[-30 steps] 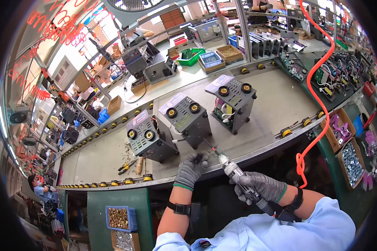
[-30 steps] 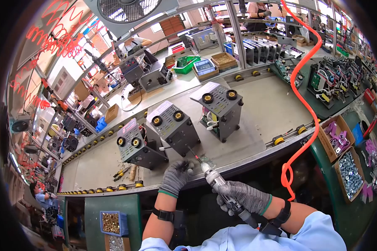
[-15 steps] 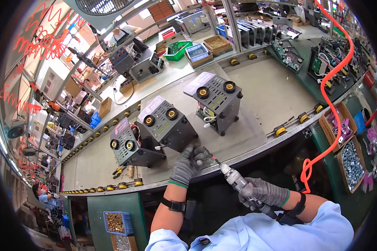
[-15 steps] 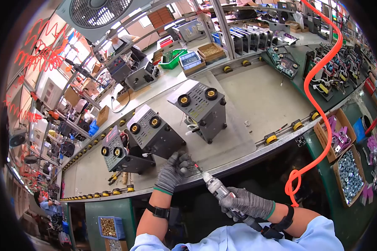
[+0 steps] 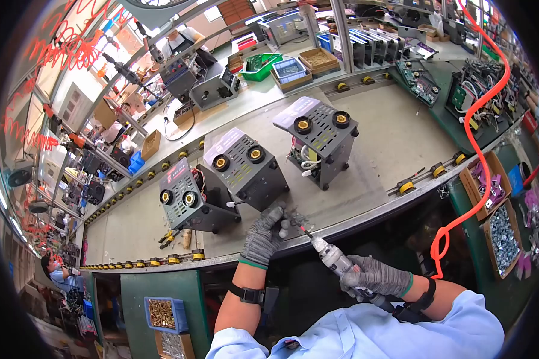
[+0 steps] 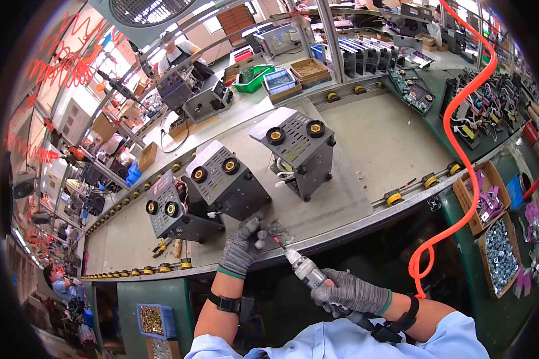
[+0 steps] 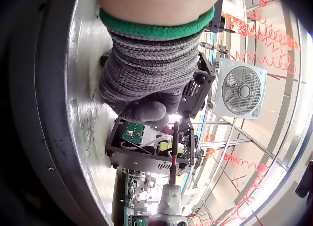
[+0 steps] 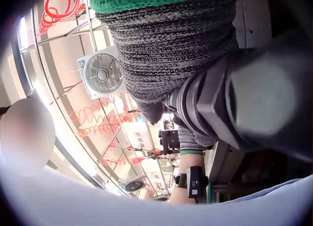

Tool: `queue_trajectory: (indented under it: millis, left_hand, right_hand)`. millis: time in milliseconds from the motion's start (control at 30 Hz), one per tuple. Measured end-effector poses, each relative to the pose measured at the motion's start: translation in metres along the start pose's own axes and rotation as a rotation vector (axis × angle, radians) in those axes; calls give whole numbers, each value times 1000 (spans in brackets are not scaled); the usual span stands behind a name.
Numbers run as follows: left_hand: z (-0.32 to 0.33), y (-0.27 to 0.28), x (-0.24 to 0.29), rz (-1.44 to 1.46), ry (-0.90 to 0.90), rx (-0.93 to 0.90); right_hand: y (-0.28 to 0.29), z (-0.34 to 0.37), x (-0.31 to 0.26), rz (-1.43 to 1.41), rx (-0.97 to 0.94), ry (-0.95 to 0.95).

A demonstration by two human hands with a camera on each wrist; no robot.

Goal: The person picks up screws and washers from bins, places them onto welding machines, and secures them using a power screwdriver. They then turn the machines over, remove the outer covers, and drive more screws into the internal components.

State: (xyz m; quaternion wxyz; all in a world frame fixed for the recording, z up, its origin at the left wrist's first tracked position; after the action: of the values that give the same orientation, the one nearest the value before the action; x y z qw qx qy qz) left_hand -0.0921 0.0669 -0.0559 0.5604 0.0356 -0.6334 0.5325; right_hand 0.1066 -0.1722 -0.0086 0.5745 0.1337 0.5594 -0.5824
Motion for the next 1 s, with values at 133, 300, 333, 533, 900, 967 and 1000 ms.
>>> queue_trajectory:
  millis: [133,300,333,533,900,967,1000]
  left_hand:
    - [17,-3,13,-17,43,-4]
    - [19,-2,12,105,51,-26]
    - [21,-2,14,104,50,-25]
    - [28,-14,22,189,41,-93]
    - [42,-57,62,-676,-84,174]
    - [41,-65,71,-846,-111,169]
    - [40,-71,78,-1011,-141,164]
  right_hand:
    - [-7,-6,1,90,-4,-20]
    - [-14,-11,-4,102,-41,-24]
    - [-15,-12,-4,102,-42,-23]
    - [-17,-13,-2,53,-29,-6]
    - [-1,-1,-20,230,-57,-44]
    - [5,3,-25,313,-38,-61]
    - [8,5,-29,399,-17,-80]
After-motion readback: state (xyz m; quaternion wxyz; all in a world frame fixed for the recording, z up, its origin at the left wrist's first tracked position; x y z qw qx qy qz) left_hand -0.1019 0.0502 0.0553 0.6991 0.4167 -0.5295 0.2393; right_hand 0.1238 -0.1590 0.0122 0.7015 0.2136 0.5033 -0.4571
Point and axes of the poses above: each hand's wrist, its own z-axis away from the middle knuckle, its own y-axis out of the back of the hand, x = y × z, the point moved 4 cm from there along -z, towards the middle knuckle, and after that the axes turned 8 degrees about -x, right-handed, at the moved point
